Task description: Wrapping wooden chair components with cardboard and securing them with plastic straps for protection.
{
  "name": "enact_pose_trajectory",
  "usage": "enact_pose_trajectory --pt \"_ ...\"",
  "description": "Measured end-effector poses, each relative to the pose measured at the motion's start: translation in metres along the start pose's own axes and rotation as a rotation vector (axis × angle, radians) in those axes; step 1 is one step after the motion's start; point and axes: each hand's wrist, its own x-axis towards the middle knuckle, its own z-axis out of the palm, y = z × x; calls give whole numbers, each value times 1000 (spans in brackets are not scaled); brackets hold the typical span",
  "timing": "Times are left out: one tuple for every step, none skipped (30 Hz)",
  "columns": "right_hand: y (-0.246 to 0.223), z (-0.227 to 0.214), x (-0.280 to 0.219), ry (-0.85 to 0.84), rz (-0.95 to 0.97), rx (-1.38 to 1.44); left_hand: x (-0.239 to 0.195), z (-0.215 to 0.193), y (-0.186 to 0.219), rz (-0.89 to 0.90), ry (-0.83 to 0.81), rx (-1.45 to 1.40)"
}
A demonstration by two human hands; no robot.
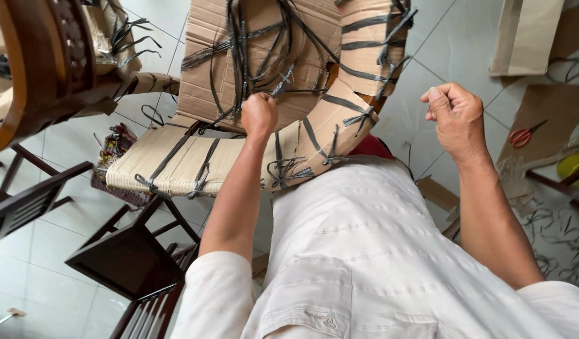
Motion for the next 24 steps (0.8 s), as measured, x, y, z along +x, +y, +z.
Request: enact_pose_trajectory --pt "12 -2 -3 6 18 9 3 16 1 2 -10 18" --pt "25 -4 -7 -3 61 1 8 31 3 -2 -45 96" --pt "37 -6 -11 -12 104 -7 12 46 5 -6 -78 175" --pt "48 -5 -17 -1 124 5 18 63 0 2 -89 197" --pt "59 -4 -23 -1 179 43 25 80 -5 24 -117 226" --pt "69 -3 -29 2 236 82 32 97 -10 47 -148 255" --pt "76 -3 -34 16 258 94 32 106 -11 56 -162 279" --pt "83 -1 -39 -22 327 108 33 114 -11 72 -157 299" --pt "90 2 -43 -61 394 123 35 122 -12 88 -151 320" --pt "105 8 -46 -44 419 139 33 123 -8 100 -167 347" --pt "120 15 -50 -64 488 121 32 125 -4 85 -207 384" --pt "136 23 -54 -91 558 101 30 127 -3 65 -246 421" --pt "155 32 -52 -81 584 117 30 123 8 70 -263 447" --pt "174 43 -54 -136 610 103 28 117 15 120 -284 442" --pt "192 55 -58 -191 635 90 24 112 21 169 -306 436" --pt "200 62 -58 -191 657 107 26 112 24 166 -320 459" --pt "207 70 -60 -215 690 111 26 112 26 213 -338 471" --pt "215 78 -60 -235 719 116 29 112 30 265 -355 482" --pt "218 88 -61 -230 737 133 42 120 20 268 -368 504" --pt "221 96 -62 -230 733 138 55 129 11 301 -372 550" --pt "225 105 -64 -229 728 143 67 138 1 334 -375 594" --pt "231 113 -66 -222 747 158 87 153 -19 339 -389 614" --pt "237 121 -69 -229 746 193 106 166 -39 288 -378 646" --pt "241 131 -73 -236 744 232 126 177 -60 237 -362 681"
